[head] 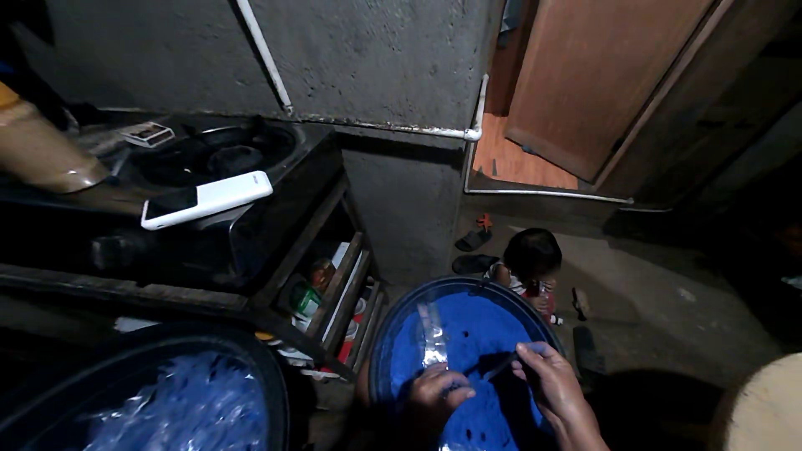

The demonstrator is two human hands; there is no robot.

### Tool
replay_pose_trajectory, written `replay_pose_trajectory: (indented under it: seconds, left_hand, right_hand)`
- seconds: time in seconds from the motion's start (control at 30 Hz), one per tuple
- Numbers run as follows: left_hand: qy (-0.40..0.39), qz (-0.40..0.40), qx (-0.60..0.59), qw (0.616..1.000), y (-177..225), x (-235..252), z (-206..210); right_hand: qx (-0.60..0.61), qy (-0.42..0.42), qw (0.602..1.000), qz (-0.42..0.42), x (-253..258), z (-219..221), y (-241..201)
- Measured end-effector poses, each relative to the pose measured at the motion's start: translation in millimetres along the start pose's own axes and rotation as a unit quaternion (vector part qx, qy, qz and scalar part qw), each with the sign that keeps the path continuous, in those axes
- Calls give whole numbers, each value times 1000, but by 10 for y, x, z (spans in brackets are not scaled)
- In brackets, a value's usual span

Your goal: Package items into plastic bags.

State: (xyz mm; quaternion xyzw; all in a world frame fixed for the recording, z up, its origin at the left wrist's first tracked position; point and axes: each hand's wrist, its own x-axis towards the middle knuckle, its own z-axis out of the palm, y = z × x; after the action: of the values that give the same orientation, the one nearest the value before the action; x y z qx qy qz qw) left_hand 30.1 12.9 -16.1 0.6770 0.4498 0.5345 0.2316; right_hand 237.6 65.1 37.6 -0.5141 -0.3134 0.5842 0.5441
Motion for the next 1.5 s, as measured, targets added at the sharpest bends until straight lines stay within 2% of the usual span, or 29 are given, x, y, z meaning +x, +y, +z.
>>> replay_pose_trajectory:
  seconds: [0.2, 0.37, 0.57, 0.73, 0.87, 1.0, 1.07, 1.2, 1.27, 1.37, 1.5]
  left_hand:
    - [-3, 48, 15, 999, -83, -9, 7]
    - [-27, -20, 3, 999, -4, 4, -14]
    - [-119, -115, -18, 986, 147, 100, -118]
    - [-186, -198, -93, 958, 152, 157, -216]
    - [-210, -215, -100, 949, 131, 224, -233]
    - [-170, -272, -210, 924, 213, 362, -224]
    - [-134, -271, -255, 918, 252, 434, -215]
    - [-82, -230, -308, 919, 271, 525, -187]
    - [-32, -216, -331, 918, 311, 582, -165]
    - [58, -193, -350, 915, 405, 733, -148]
    - [107, -138, -365, 914, 490, 884, -125]
  right_hand:
    - [-53, -16, 997, -53, -16, -24, 6]
    - [-119, -22, 985, -122, -57, 23, -42]
    - [-204, -63, 956, -201, -66, 101, -93]
    - [-193, -198, 919, -283, -8, 83, -152]
    - [-248, -220, 886, -325, 8, 182, -188]
    - [-290, -249, 856, -349, 19, 333, -239]
    - [-300, -242, 855, -347, 52, 392, -287]
    - [-307, -232, 874, -295, 106, 474, -406]
    - [-305, -233, 878, -286, 74, 496, -444]
    - [-235, -206, 903, -296, 0, 566, -432]
    - [-242, -248, 897, -275, -77, 620, -483]
